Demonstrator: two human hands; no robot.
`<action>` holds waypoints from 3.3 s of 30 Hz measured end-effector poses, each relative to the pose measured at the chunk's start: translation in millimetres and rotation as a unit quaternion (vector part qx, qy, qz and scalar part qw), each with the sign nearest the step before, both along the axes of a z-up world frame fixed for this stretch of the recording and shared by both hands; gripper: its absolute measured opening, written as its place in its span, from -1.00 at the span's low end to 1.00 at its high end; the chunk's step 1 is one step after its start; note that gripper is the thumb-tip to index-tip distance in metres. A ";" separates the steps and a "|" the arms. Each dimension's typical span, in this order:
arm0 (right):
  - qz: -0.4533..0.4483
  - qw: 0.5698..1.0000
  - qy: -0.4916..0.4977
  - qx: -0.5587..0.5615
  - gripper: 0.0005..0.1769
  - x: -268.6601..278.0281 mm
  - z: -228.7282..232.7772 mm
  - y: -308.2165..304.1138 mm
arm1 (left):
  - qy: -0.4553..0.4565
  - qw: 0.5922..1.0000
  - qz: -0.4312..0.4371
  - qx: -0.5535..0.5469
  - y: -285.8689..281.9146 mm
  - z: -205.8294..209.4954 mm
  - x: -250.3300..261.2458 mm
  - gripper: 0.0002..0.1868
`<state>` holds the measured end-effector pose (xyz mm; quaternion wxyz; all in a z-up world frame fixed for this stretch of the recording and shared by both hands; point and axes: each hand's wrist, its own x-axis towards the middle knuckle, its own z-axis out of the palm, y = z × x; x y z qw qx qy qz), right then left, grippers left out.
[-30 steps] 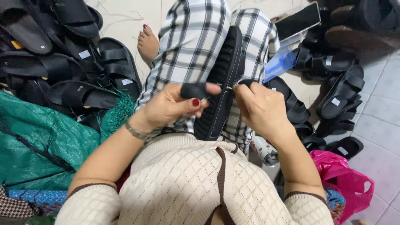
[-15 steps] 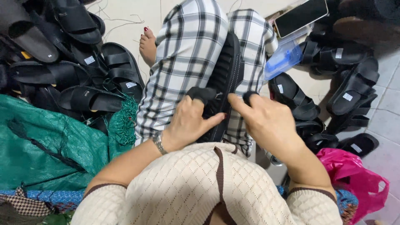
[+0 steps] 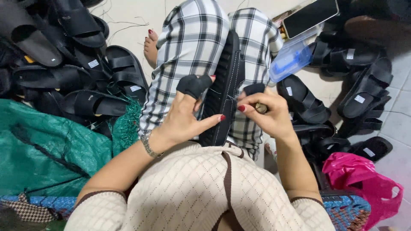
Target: Hand-sewing the straps of black sandals to the soles using a needle and thread.
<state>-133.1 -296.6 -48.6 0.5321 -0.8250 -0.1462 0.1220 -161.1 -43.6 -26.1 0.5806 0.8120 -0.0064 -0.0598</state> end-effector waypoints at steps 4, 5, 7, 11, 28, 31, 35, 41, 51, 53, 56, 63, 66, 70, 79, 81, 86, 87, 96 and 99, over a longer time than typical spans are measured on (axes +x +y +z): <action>-0.005 1.000 -0.007 -0.011 -0.65 -2.2 1.1 7.8 | -0.076 0.996 -0.039 -0.005 -2.6 -21.2 -7.3 -0.18; -0.003 1.000 -0.007 -0.011 -0.65 0.2 4.5 -0.9 | -0.076 0.996 -0.038 -0.004 -4.1 -23.6 -10.2 -0.18; 0.023 0.984 -0.112 -0.139 -0.70 5.4 11.8 -19.0 | -0.087 0.995 -0.043 -0.008 -7.4 -28.1 -12.2 -0.25; 0.030 0.966 -0.141 -0.213 -0.70 -1.9 27.3 -11.3 | -0.110 0.992 -0.012 -0.057 -7.8 -35.2 -14.4 -0.38; -0.014 0.987 -0.134 -0.092 -0.43 7.7 19.2 -5.9 | -0.151 0.945 -0.112 0.267 37.2 -27.9 2.8 -0.80; 0.054 0.981 -0.127 -0.138 -0.47 10.4 32.7 9.1 | -0.046 0.955 -0.177 0.236 30.7 -14.7 0.0 -0.48; 0.065 0.992 -0.014 -0.106 -0.90 9.2 30.0 -2.2 | 0.295 0.904 -0.301 0.076 46.8 8.1 11.1 -0.66; 0.037 0.852 0.199 0.484 -0.88 17.0 -13.7 20.4 | 0.092 0.880 -0.205 -0.418 11.6 -7.6 18.7 -0.48; -0.189 0.918 0.173 0.304 -0.83 15.4 -18.9 50.0 | -0.145 0.957 -0.095 0.233 20.6 -55.2 -52.9 -0.41; -0.196 0.923 0.160 0.290 -0.82 14.8 -18.9 53.4 | -0.089 0.969 -0.113 0.199 23.3 -52.4 -60.2 -0.40; -0.218 0.911 0.208 0.283 -0.85 20.5 -3.3 40.6 | -0.053 0.982 -0.103 0.151 33.9 -29.5 -52.5 -0.44; 0.004 0.975 -0.078 -0.209 -0.49 34.4 41.1 -34.6 | 0.207 0.937 -0.033 0.281 185.8 -97.2 -15.9 -0.63; 0.133 0.954 -0.101 -0.250 -0.40 23.1 47.9 -21.5 | 0.013 0.831 -0.023 0.556 142.8 -46.8 25.1 -0.48; 0.228 0.907 -0.162 -0.313 -0.42 28.5 48.4 -4.9 | -0.084 0.951 -0.156 0.252 64.7 12.5 61.6 0.12; 0.242 0.905 -0.164 -0.308 -0.41 35.4 47.9 -4.5 | -0.149 0.908 -0.266 0.287 30.2 -15.0 62.9 0.33; 0.244 0.906 -0.164 -0.305 -0.41 37.1 47.3 -4.9 | -0.151 0.909 -0.263 0.287 29.6 -15.2 63.0 0.34; 0.248 0.903 -0.172 -0.307 -0.40 40.8 53.3 -0.8 | -0.161 0.911 -0.257 0.280 28.1 -22.0 61.4 0.35; 0.249 0.895 -0.181 -0.324 -0.43 41.6 57.6 1.8 | -0.173 0.910 -0.252 0.281 27.5 -24.7 61.0 0.35; 0.271 0.854 -0.168 -0.411 -0.34 40.5 88.3 24.6 | -0.265 0.886 -0.231 0.301 24.0 -36.4 61.0 0.32; 0.270 0.863 -0.157 -0.398 -0.34 40.7 87.7 29.0 | -0.277 0.880 -0.228 0.312 24.5 -40.3 60.8 0.37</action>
